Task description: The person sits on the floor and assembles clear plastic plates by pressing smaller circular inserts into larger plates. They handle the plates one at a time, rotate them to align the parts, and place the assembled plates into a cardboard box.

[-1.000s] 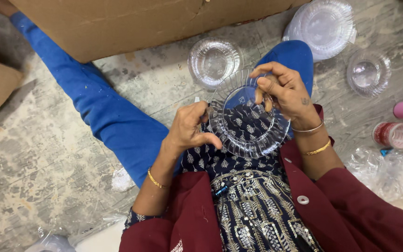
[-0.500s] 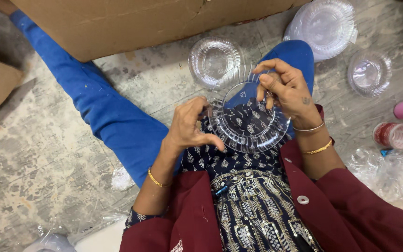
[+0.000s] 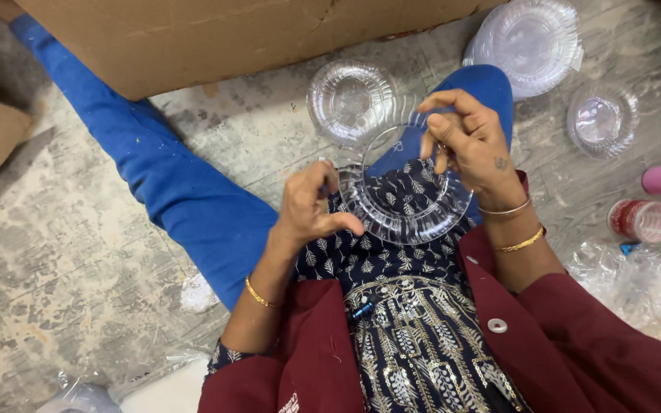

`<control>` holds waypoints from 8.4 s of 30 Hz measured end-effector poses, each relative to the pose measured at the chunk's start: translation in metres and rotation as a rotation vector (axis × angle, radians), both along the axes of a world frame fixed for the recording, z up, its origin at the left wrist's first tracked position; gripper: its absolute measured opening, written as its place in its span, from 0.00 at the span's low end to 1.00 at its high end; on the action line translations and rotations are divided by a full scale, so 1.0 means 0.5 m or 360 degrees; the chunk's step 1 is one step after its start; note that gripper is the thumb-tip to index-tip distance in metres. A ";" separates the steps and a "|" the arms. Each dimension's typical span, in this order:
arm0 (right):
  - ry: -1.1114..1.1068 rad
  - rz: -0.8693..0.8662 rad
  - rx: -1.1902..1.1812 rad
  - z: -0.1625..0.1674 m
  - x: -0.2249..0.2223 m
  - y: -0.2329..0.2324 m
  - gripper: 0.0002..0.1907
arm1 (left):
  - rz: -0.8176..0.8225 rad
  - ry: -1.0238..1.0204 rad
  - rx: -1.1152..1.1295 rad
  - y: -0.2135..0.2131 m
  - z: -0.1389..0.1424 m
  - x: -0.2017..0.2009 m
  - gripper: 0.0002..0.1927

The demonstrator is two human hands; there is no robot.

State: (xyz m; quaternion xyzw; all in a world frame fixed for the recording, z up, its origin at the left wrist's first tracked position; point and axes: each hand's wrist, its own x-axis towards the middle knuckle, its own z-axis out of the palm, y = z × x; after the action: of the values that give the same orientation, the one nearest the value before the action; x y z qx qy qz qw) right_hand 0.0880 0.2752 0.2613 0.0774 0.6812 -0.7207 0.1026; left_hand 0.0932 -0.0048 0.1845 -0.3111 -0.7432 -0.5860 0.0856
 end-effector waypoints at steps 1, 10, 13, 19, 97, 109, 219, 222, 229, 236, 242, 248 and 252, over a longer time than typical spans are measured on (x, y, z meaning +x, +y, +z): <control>0.0000 0.0012 -0.0008 -0.001 0.002 -0.002 0.11 | -0.0033 0.0011 -0.0004 -0.002 0.005 -0.006 0.39; 0.0016 -0.0131 -0.0065 -0.022 -0.003 -0.015 0.10 | -0.0174 -0.0085 -0.0052 -0.007 -0.030 0.012 0.27; 0.0045 -0.0138 -0.0096 -0.025 -0.005 -0.013 0.10 | -0.0057 -0.0083 -0.0067 -0.001 -0.035 0.016 0.30; 0.0044 -0.0137 -0.0113 -0.026 -0.006 -0.010 0.10 | 0.0118 0.0060 -0.0136 0.001 0.012 -0.009 0.46; 0.0069 -0.0329 -0.0184 -0.051 -0.010 -0.015 0.09 | 0.0286 -0.0035 -0.0061 0.042 0.006 0.011 0.35; 0.0026 -0.0396 -0.0240 -0.081 -0.009 -0.012 0.09 | 0.0032 -0.0085 -0.0070 0.058 0.001 0.030 0.26; 0.0658 0.0074 0.2016 -0.452 -0.255 0.055 0.21 | 0.0562 -0.1560 0.1078 0.025 -0.370 -0.062 0.26; 0.0671 0.0078 0.1958 -0.457 -0.256 0.055 0.21 | 0.0440 -0.1552 0.1031 0.021 -0.360 -0.051 0.23; 0.0589 0.0108 0.1937 -0.454 -0.264 0.053 0.19 | 0.0487 -0.1830 0.1447 0.019 -0.313 -0.048 0.25; 0.0588 0.0123 0.1859 -0.463 -0.267 0.058 0.17 | 0.0670 -0.2156 0.1958 -0.004 -0.312 -0.041 0.25; 0.0612 0.0140 0.1948 -0.453 -0.274 0.045 0.13 | 0.0672 -0.2083 0.1984 0.002 -0.311 -0.036 0.25; 0.0375 0.0177 0.1796 -0.413 -0.268 0.030 0.16 | 0.0690 -0.2131 0.1880 0.007 -0.301 -0.036 0.26; 0.0413 0.0211 0.1785 -0.396 -0.267 0.021 0.17 | 0.0772 -0.2117 0.1812 0.006 -0.291 -0.039 0.24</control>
State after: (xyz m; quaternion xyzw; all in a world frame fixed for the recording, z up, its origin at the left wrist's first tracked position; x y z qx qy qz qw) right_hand -0.0454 0.2859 0.0634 -0.0120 0.9694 -0.2452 0.0065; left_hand 0.0738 -0.0019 0.0391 0.3456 -0.2825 -0.8893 -0.0992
